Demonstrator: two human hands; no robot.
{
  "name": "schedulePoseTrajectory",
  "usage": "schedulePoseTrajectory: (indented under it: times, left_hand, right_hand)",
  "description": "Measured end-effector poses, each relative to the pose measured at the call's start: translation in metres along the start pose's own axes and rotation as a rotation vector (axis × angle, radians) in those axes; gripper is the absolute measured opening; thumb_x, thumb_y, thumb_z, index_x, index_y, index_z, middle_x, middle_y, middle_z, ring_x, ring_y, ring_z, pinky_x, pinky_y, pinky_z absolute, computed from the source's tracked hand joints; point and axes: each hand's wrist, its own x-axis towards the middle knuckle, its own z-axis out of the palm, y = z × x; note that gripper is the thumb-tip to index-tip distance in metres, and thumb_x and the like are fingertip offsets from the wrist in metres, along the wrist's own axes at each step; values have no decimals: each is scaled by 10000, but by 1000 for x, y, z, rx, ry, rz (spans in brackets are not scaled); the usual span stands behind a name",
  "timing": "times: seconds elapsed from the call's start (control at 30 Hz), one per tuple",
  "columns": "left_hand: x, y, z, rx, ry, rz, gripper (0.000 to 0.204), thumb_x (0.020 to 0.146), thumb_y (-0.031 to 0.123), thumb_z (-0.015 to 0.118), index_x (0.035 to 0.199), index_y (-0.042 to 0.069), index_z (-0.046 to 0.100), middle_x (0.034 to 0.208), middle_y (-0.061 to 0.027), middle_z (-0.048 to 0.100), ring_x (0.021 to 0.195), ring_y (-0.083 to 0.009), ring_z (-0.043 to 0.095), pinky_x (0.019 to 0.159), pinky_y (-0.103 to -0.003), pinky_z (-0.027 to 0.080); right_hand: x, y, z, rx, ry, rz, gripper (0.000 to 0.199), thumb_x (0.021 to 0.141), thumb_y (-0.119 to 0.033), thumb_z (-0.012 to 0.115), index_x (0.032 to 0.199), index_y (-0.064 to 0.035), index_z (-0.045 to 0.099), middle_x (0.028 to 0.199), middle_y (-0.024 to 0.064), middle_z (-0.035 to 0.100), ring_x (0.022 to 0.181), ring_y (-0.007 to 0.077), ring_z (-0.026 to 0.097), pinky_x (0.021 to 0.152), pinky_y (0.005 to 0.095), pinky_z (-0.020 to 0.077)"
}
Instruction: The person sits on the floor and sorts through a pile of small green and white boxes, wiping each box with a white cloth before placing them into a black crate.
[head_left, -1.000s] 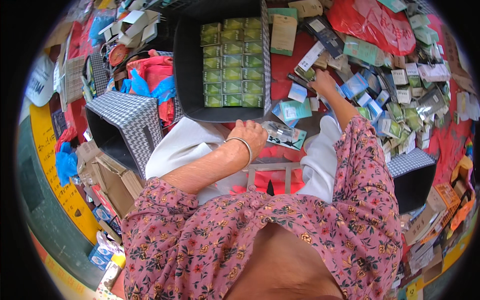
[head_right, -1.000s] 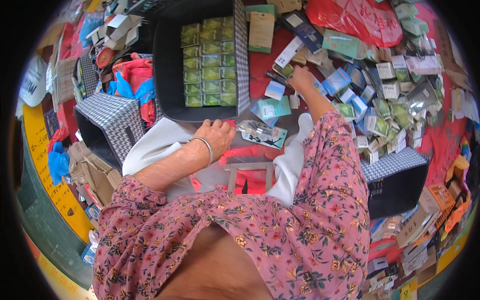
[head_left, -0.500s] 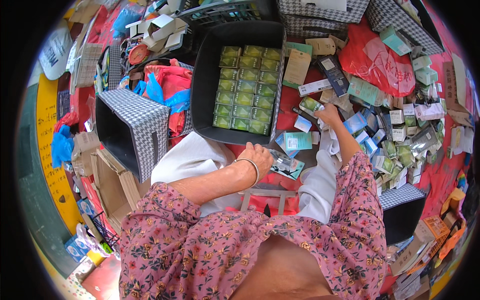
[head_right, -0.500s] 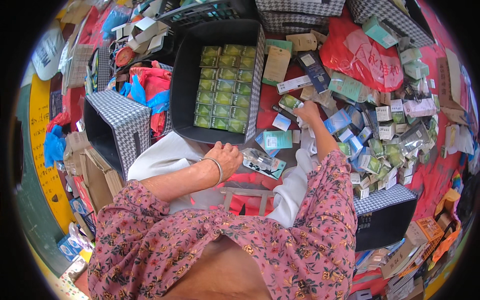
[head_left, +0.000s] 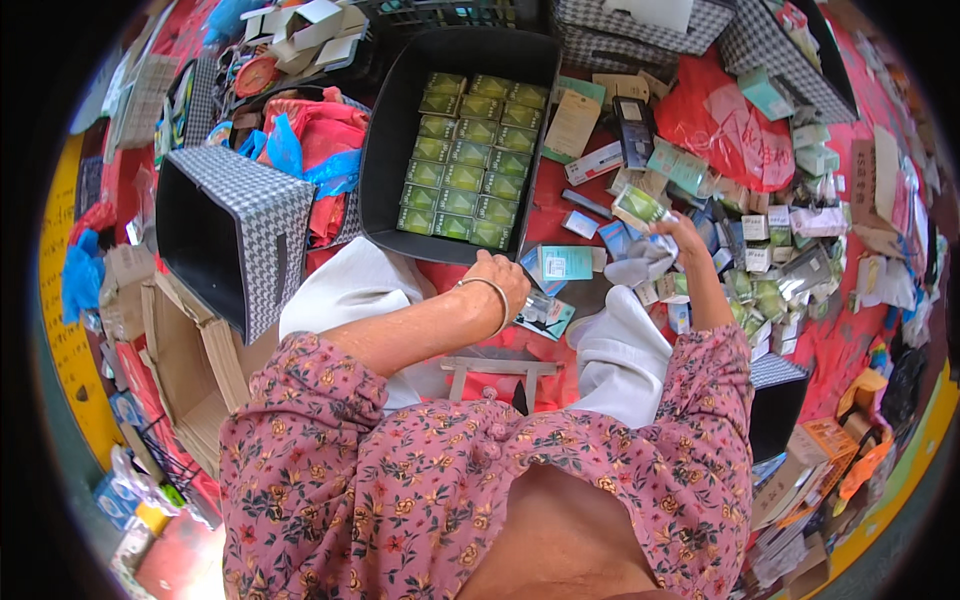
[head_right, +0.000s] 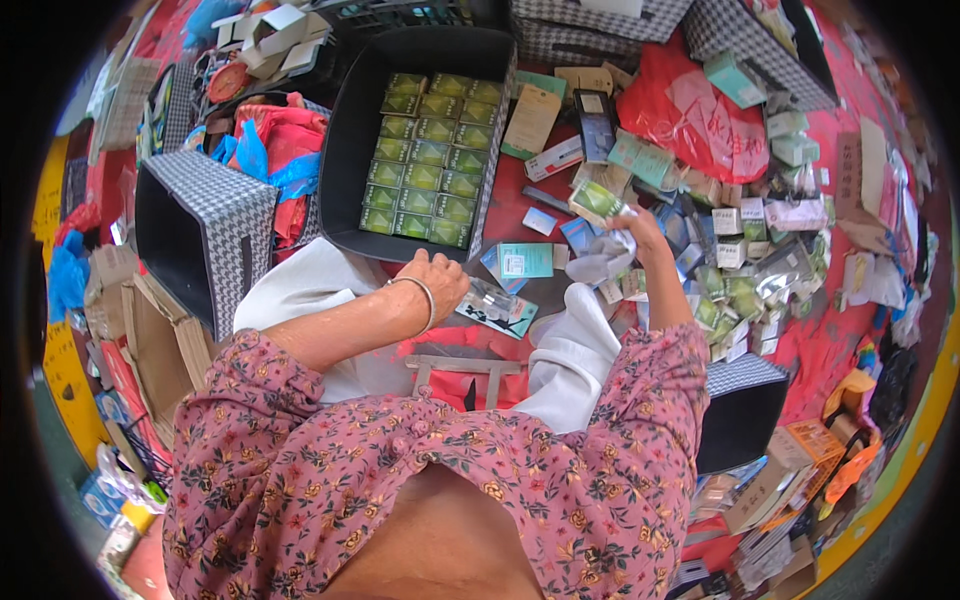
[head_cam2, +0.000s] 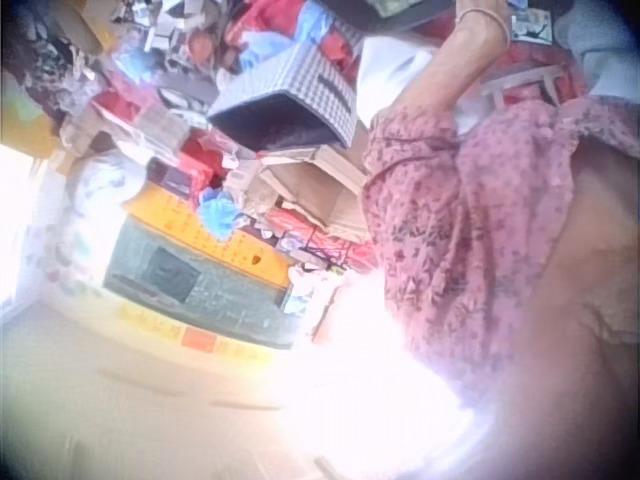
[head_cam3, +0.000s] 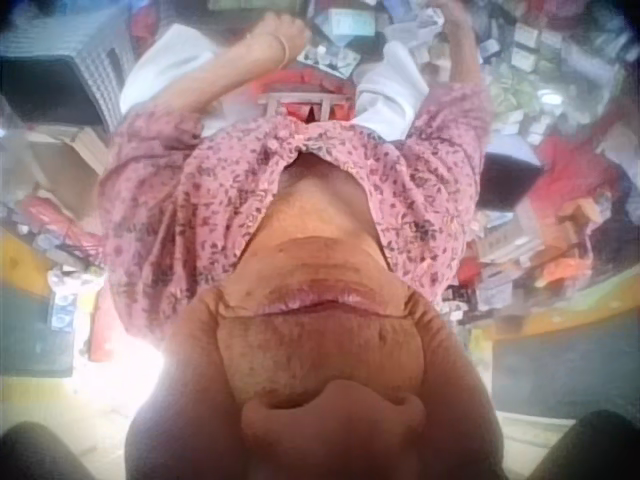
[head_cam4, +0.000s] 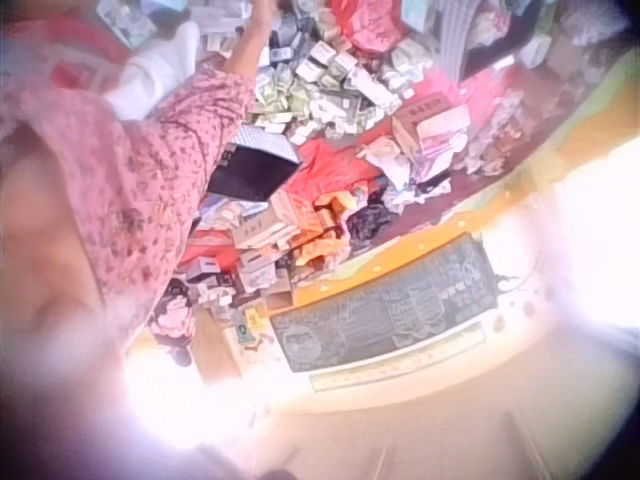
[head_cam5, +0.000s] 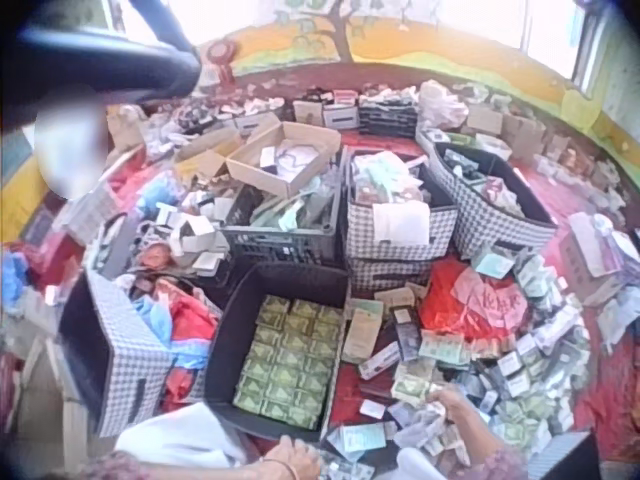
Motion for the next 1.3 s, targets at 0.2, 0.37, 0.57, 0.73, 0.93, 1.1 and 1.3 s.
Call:
schedulePoseTrajectory:
  times: [0.2,0.37,0.57,0.73,0.93,1.1,1.3]
  left_hand:
    - [-12,-8,-8,-267,294,-34,489,788,226,552,1205,13,414,1067,-155,534,983,-287,533,786,-396,430]
    - [-20,-36,-39,-1352,588,169,601,809,362,557,1232,-20,367,1148,-162,502,1045,-263,504,880,-330,393]
    - [-36,-42,-42,-1831,43,588,533,794,471,563,1105,42,506,983,-23,569,881,-116,538,760,-275,435]
    - [-32,-43,-33,-2011,98,634,442,825,313,578,1140,23,466,986,-48,576,874,-134,574,760,-288,482]
    - [-49,-44,-44,-2121,366,809,774,757,170,665,1347,64,175,1099,-94,521,1014,-177,518,859,-309,427]
    - [-47,-48,-45,-1971,546,836,926,674,73,715,1373,114,109,1130,-111,494,1030,-196,496,906,-315,378]
    - [-47,-45,-49,-1757,787,727,942,673,41,702,1385,164,98,1067,-80,497,999,-169,498,873,-282,404]
  right_hand:
    - [-89,-51,2,-164,-36,-102,523,544,-26,671,1037,-24,499,840,34,565,713,121,551,650,236,440]
    - [-172,-127,75,-413,-261,-151,535,494,-49,658,1010,-38,516,828,25,549,710,106,537,664,220,440]
    - [-204,-158,158,-641,-441,-280,499,516,-111,655,994,-32,535,812,25,548,695,94,531,605,212,428]
    - [-220,-153,179,-264,-360,-382,503,692,-152,654,1147,-10,495,945,75,572,767,136,562,665,237,462]
    - [-228,-133,186,94,-143,-676,344,772,-120,610,1082,14,549,1048,97,578,835,124,575,715,231,465]
    - [-233,-135,199,-155,-35,-991,290,714,-98,667,995,-41,623,1035,65,574,914,139,548,810,250,419]
    - [-235,-135,212,-448,109,-1220,339,677,-96,689,1006,-54,619,1056,100,572,986,191,537,850,287,407]
